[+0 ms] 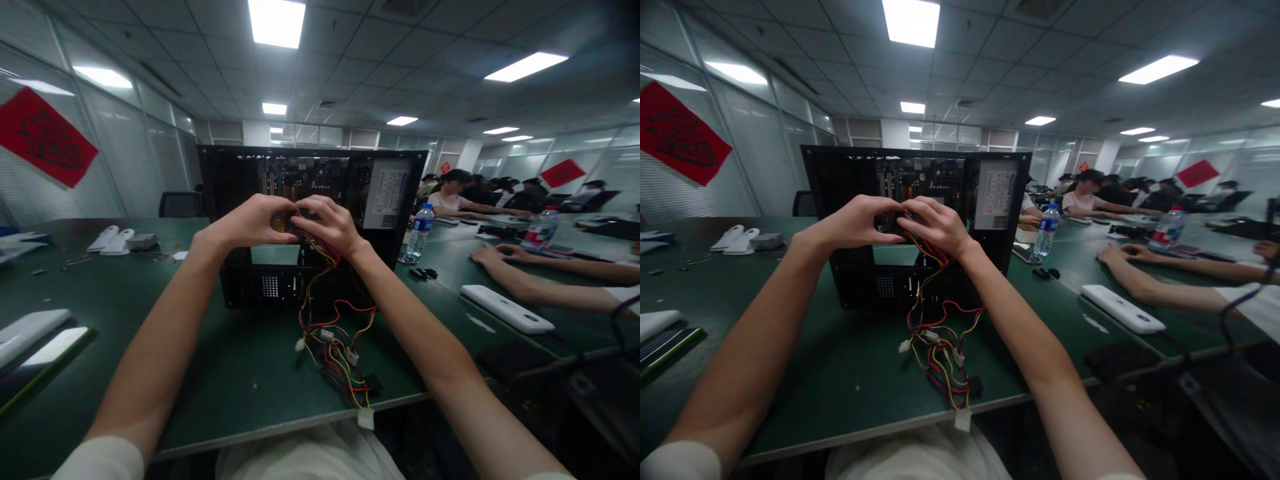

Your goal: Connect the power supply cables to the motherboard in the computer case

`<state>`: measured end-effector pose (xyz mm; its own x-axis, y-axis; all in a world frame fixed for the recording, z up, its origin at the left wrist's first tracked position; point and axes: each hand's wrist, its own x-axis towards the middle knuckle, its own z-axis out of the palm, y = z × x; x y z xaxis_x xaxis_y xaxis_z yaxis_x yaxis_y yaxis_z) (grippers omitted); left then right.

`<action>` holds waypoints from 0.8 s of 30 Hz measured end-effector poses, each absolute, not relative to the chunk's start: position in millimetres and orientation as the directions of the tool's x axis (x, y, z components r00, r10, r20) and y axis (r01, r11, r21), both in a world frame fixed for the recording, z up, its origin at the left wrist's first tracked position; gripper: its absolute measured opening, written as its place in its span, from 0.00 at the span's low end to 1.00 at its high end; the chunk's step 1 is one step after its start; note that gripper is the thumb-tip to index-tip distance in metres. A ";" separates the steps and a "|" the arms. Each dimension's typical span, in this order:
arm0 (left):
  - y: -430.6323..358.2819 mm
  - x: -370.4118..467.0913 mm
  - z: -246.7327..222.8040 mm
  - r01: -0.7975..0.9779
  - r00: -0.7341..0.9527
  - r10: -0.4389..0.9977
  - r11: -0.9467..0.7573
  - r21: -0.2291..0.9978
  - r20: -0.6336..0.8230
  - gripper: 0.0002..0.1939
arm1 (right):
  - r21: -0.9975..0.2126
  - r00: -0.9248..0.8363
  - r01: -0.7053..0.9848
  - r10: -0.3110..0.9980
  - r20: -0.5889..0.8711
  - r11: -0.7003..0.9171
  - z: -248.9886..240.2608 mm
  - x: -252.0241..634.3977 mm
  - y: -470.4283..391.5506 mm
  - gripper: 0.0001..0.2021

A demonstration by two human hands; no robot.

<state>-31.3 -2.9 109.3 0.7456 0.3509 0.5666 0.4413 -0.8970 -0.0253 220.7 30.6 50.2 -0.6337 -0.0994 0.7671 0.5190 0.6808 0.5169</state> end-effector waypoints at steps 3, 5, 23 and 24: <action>-1.5 -33.5 109.1 0.427 0.754 0.382 -0.903 0.043 0.534 0.25 | 0.574 -0.678 0.478 -0.137 0.723 0.665 51.9 216.2 27.2 0.14; 0.6 -35.6 108.8 0.416 0.759 0.398 -0.905 0.086 0.516 0.25 | 0.601 -0.699 0.460 -0.151 0.699 0.653 51.1 212.7 26.7 0.13; 56.3 16.8 37.8 0.631 0.612 0.714 -0.700 0.336 0.339 0.22 | 0.333 -0.445 0.891 0.738 0.507 0.309 33.7 223.4 45.4 0.12; 59.2 19.9 32.7 0.649 0.593 0.739 -0.673 0.354 0.319 0.22 | 0.333 -0.460 0.883 0.750 0.475 0.331 30.8 223.3 47.9 0.12</action>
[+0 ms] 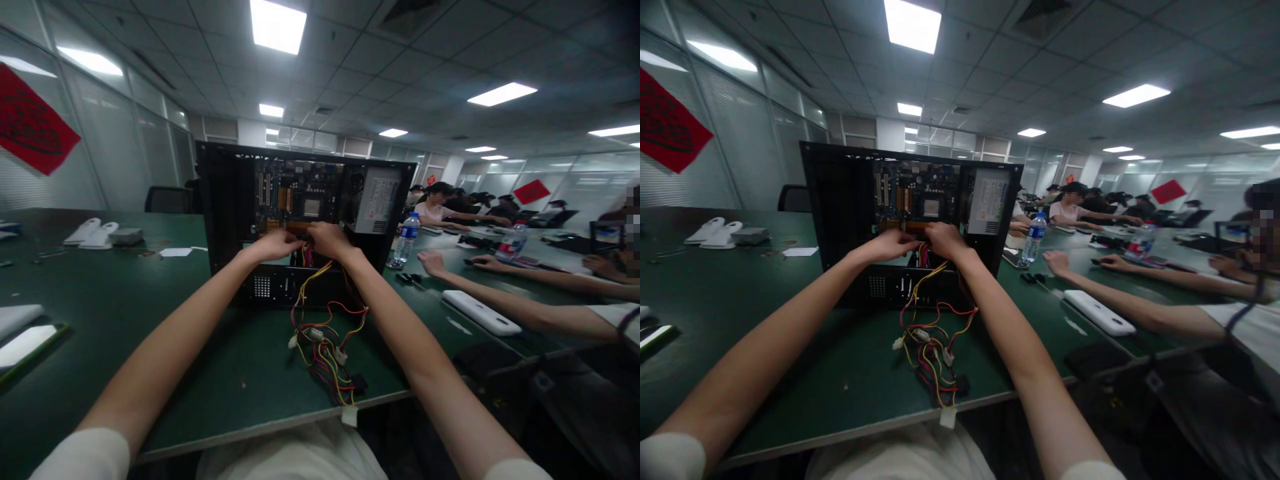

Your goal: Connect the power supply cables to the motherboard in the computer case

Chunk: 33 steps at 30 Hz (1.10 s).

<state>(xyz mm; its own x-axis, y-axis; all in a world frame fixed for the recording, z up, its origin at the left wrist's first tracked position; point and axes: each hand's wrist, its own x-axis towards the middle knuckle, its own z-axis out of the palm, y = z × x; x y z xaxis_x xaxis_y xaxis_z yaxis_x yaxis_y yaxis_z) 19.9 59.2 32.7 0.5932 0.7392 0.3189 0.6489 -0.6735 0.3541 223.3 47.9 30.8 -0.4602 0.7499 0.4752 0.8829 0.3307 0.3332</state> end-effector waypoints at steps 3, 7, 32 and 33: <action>67.0 25.9 21.2 0.662 0.551 0.784 -0.619 0.422 0.285 0.18 | 0.327 -0.493 0.866 0.752 0.438 0.377 25.7 221.0 52.0 0.12; 70.7 28.3 14.6 0.634 0.561 0.792 -0.599 0.489 0.243 0.17 | 0.363 -0.516 0.848 0.759 0.397 0.387 23.7 216.7 55.3 0.12; 84.1 32.4 13.0 0.743 0.497 0.829 -0.559 0.368 0.255 0.17 | 0.298 -0.495 0.865 0.784 0.375 0.404 14.1 220.4 66.4 0.15; 84.7 32.7 12.5 0.750 0.497 0.825 -0.564 0.345 0.269 0.17 | 0.297 -0.504 0.860 0.779 0.373 0.415 13.3 222.0 64.2 0.14</action>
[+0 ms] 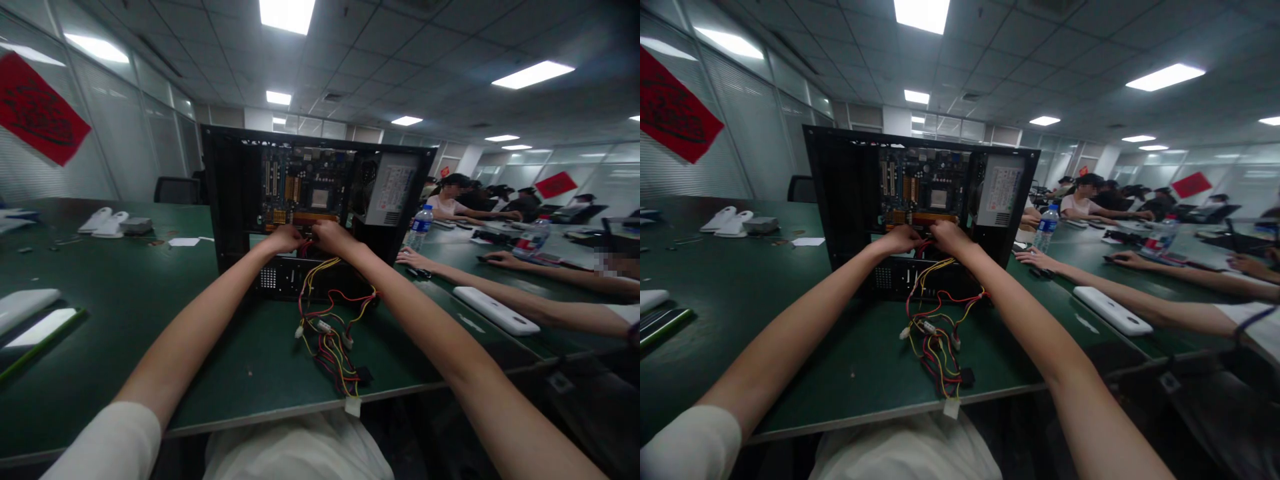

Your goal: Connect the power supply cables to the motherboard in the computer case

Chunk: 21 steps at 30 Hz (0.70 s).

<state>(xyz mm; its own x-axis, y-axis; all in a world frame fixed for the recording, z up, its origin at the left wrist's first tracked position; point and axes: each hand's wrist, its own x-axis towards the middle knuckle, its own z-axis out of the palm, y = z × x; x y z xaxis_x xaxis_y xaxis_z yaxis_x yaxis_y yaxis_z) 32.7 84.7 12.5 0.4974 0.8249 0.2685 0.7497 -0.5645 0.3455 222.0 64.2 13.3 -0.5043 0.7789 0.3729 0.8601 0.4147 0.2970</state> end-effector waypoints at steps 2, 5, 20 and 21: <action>85.4 33.1 11.4 0.759 0.489 0.818 -0.570 0.314 0.301 0.16 | 0.304 -0.514 0.855 0.766 0.386 0.421 12.4 224.3 59.3 0.12; 85.0 33.4 10.3 0.771 0.478 0.812 -0.570 0.284 0.335 0.15 | 0.325 -0.525 0.849 0.738 0.425 0.417 12.7 225.0 54.5 0.13; 78.6 32.9 11.4 0.781 0.490 0.804 -0.576 0.240 0.338 0.14 | 0.299 -0.494 0.867 0.768 0.408 0.399 14.8 219.8 63.2 0.13; 78.6 33.0 11.5 0.778 0.492 0.801 -0.580 0.242 0.340 0.13 | 0.293 -0.492 0.868 0.766 0.413 0.400 14.3 220.1 63.8 0.13</action>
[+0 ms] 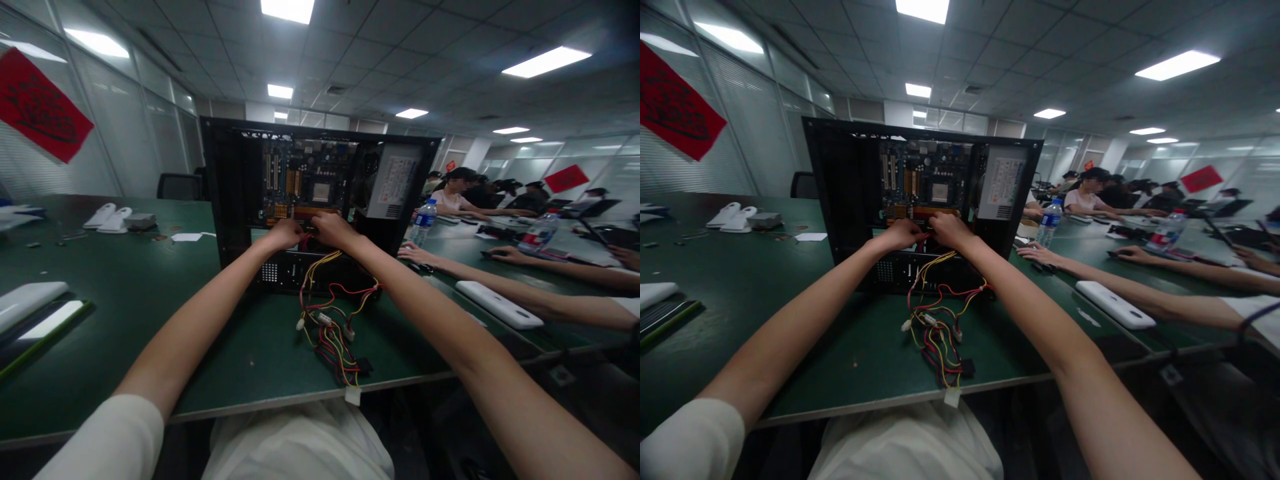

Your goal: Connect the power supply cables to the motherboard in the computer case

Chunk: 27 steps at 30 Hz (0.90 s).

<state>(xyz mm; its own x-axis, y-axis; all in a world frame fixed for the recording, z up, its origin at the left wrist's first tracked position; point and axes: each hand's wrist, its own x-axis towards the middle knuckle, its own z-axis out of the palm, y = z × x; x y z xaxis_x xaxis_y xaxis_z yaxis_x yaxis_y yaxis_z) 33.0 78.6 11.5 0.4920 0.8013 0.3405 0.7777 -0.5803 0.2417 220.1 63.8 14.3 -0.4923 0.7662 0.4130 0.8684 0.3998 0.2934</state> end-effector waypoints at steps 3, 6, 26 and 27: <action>78.6 33.1 11.4 0.775 0.494 0.800 -0.583 0.245 0.340 0.13 | 0.283 -0.477 0.877 0.775 0.415 0.389 13.6 220.5 64.7 0.15; 77.9 32.5 10.8 0.773 0.492 0.803 -0.581 0.256 0.336 0.13 | 0.279 -0.468 0.881 0.785 0.406 0.381 13.9 220.2 63.8 0.15; 74.8 31.7 11.6 0.786 0.501 0.801 -0.579 0.215 0.326 0.14 | 0.344 -0.470 0.875 0.769 0.434 0.341 16.1 214.8 62.9 0.18; 74.6 31.7 11.7 0.787 0.502 0.802 -0.579 0.213 0.325 0.14 | 0.347 -0.465 0.876 0.773 0.431 0.334 16.9 213.9 61.0 0.18</action>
